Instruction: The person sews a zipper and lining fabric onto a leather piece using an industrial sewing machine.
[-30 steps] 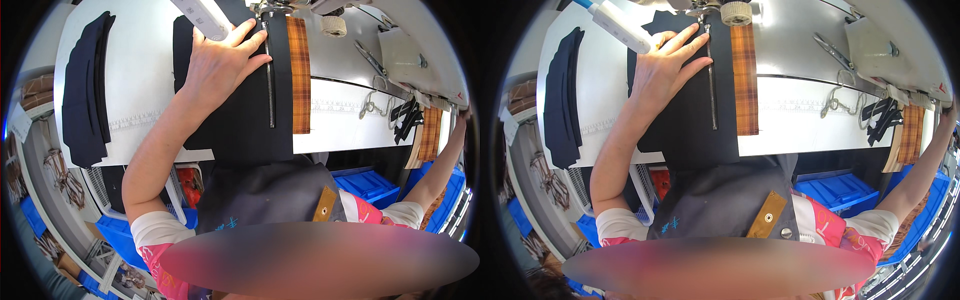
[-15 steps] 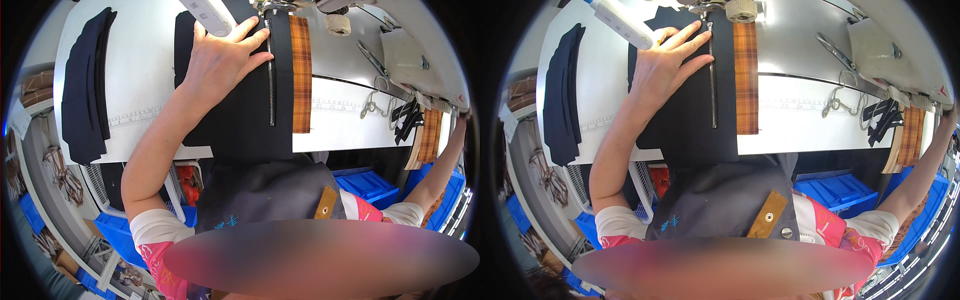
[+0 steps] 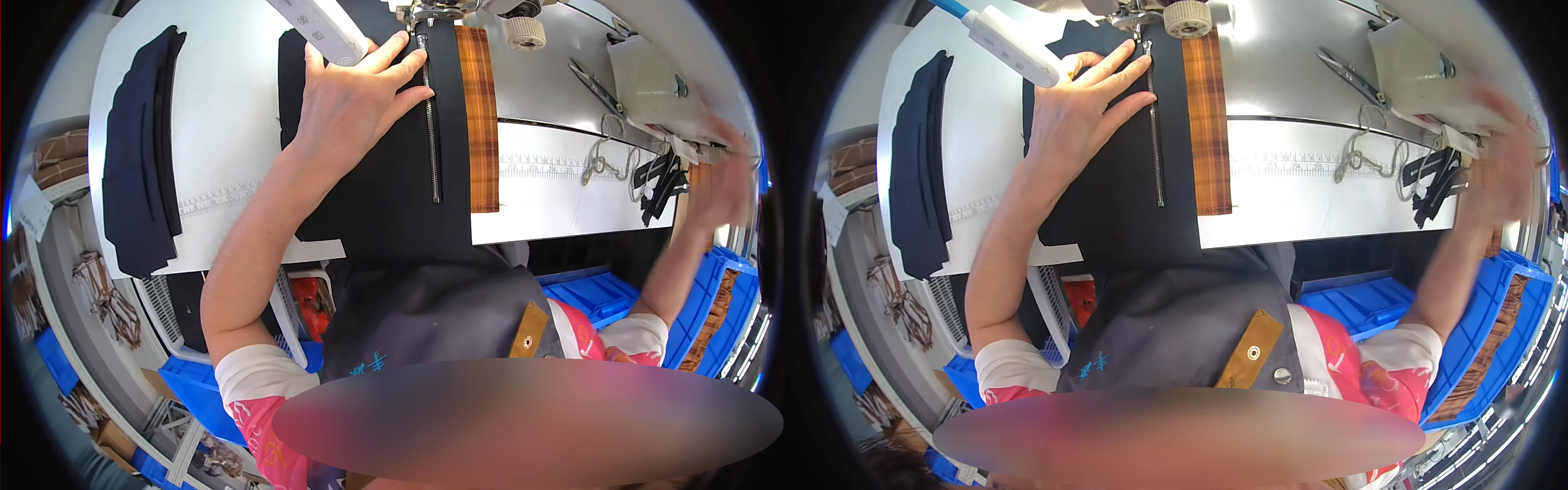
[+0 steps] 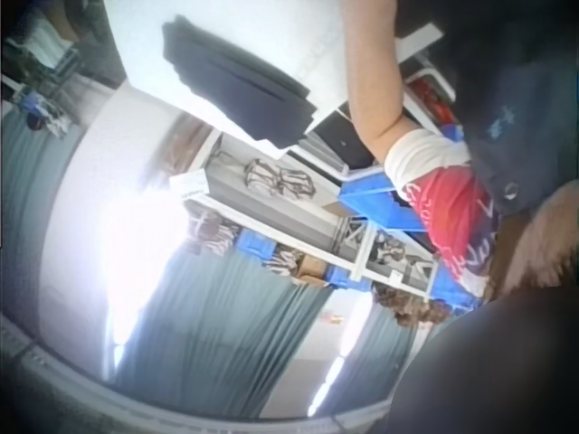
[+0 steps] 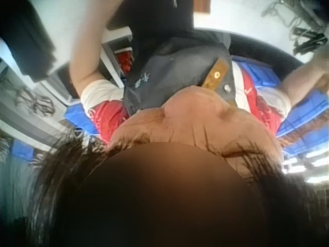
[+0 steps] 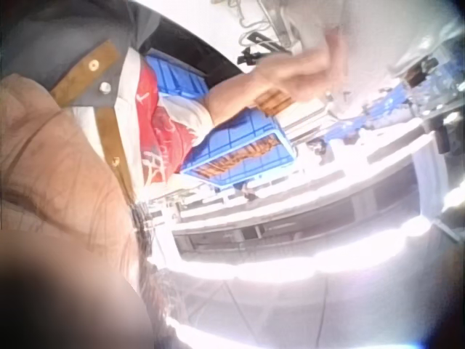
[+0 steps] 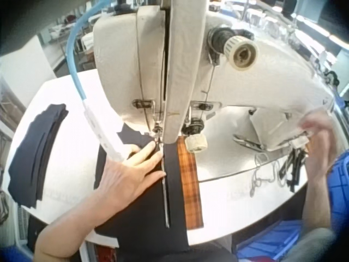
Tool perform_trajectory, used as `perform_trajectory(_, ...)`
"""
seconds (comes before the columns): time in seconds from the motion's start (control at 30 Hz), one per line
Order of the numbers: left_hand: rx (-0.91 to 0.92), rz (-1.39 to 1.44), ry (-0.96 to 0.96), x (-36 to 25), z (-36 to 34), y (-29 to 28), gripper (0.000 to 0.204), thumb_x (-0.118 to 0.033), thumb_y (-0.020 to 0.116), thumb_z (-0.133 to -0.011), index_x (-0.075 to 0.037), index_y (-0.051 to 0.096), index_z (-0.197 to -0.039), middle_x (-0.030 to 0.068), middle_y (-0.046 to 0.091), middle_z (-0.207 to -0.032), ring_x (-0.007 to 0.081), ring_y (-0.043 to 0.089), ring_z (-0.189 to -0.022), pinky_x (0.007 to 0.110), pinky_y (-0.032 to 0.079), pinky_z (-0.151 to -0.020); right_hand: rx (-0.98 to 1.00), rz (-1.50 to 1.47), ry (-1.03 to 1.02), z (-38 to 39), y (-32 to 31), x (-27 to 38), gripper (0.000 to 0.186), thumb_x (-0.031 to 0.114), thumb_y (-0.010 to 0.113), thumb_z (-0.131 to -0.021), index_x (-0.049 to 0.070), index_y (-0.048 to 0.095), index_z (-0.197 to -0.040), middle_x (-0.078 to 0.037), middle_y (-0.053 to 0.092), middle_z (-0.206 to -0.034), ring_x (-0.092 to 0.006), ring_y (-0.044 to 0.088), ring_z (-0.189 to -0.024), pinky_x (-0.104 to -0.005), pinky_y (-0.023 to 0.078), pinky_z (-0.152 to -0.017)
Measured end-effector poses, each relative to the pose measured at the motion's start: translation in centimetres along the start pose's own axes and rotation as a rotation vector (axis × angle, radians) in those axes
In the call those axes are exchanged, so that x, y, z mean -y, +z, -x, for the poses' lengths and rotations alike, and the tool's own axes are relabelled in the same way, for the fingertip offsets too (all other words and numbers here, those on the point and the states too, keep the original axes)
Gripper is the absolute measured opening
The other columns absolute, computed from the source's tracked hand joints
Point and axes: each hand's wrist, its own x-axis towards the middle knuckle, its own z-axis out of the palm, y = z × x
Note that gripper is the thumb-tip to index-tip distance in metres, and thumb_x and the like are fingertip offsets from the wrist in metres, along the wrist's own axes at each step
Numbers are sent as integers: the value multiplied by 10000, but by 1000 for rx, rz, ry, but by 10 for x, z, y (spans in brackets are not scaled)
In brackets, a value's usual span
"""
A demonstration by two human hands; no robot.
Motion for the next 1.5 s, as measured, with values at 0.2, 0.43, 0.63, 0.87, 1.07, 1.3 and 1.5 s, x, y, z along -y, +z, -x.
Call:
perform_trajectory(0.2,21,0,-7,-4,-4,0,408,-390,719,-821,-168,701,-1163,15,675,-1208,228,636,-986,346,530,-786,644,406,273,-73,221,-40,690,502,560,-934,4,451,-1399,-219,501,-1356,-356,458,-1270,-395,343,-1075)
perform_trajectory(0.43,15,-47,9,-5,-5,-3,411,-385,721,-823,-176,695,-1176,3,678,-1202,219,632,-982,354,514,-812,706,552,84,-76,234,-88,708,618,491,-920,140,445,-1440,-210,506,-1310,-343,426,-1288,-423,347,-1084)
perform_trajectory(0.63,12,-6,-3,-4,-8,0,402,-365,731,-814,-171,701,-1165,-2,678,-1199,215,632,-985,350,513,-825,619,607,10,-70,234,-77,614,532,520,-933,122,494,-1390,-172,537,-1300,-340,504,-1221,-403,405,-1046)
perform_trajectory(0.87,31,-36,-11,-6,-6,-2,397,-391,711,-828,-186,697,-1168,-21,671,-1215,195,623,-1032,356,488,-834,259,670,-594,-50,236,-66,279,249,625,-911,127,666,-1158,1,684,-1150,-208,619,-1038,-323,494,-892)
perform_trajectory(1.07,29,-99,-6,-7,-3,-3,399,-413,701,-827,-198,702,-1163,-35,671,-1214,188,623,-1039,344,470,-826,272,710,-558,-52,236,-57,262,255,652,-890,133,680,-1120,5,689,-1143,-194,636,-988,-303,513,-842)
perform_trajectory(1.3,11,-7,-11,-4,-6,-2,386,-384,731,-803,-177,723,-1128,-26,682,-1193,192,627,-1002,339,500,-839,250,718,-598,-55,235,-61,242,243,653,-889,144,684,-1108,13,693,-1122,-186,641,-963,-297,520,-816)
perform_trajectory(1.5,-31,6,-12,0,-7,3,381,-365,748,-791,-171,729,-1119,-19,685,-1188,198,625,-1016,345,508,-864,310,736,-499,-55,234,-63,307,196,655,-893,126,661,-1193,15,652,-1220,-209,598,-1125,-321,536,-898)
